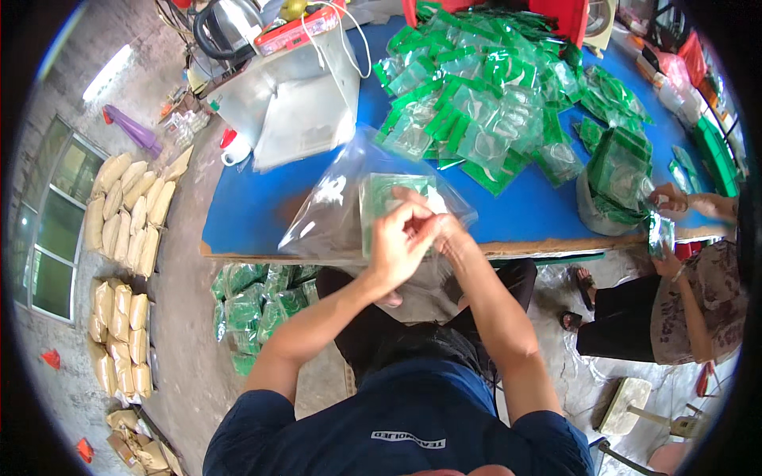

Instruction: Counting and packing small green plastic bags into a larger clear plastic bag on a workbench.

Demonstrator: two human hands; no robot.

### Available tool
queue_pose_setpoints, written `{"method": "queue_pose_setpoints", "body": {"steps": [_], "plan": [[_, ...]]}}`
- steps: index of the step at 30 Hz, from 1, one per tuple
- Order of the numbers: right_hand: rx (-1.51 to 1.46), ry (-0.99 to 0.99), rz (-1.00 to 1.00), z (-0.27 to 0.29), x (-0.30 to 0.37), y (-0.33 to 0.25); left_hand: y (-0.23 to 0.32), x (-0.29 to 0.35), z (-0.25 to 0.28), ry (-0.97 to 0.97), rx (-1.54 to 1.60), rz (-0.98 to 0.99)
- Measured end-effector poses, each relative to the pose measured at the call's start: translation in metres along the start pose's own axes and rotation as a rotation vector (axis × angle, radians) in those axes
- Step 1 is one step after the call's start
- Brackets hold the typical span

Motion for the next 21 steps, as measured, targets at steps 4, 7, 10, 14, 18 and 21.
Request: {"method": "queue_pose_setpoints", "body": {"steps": [4, 7, 10, 14, 18, 21], "plan": [[0.531, 0.315, 0.330, -0.035, 0.001, -0.052, -0.004, 0.020, 0.000, 0.134, 0.234, -0.064], [0.526, 0.287, 0.021, -0.045, 0.010, -0.056, -0.003, 0.021, 0.002, 0.170, 0.263, -0.053], [0.443, 0.217, -0.173, -0.044, 0.023, -0.062, 0.006, 0.021, -0.010, 0.105, 0.225, -0.012], [0.354, 0.182, -0.147, -0.039, 0.016, -0.049, 0.042, 0.040, -0.032, -0.177, 0.073, 0.024], [0.432, 0.198, -0.086, -0.046, 0.025, -0.058, 0.112, -0.032, -0.005, -0.255, -0.177, -0.221], [0.425, 0.075, -0.052, -0.050, 0.014, -0.051, 0.072, -0.112, -0.039, -0.586, -0.777, -0.558]]}}
Point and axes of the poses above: each hand's wrist, its own x-axis away from the middle knuckle, its own z-axis out of the back of the hand, y = z × x, the point moved 10 cm from there along -x, towards the middle knuckle, and after that the axes turned 10 degrees about x, right-handed, at the moved point
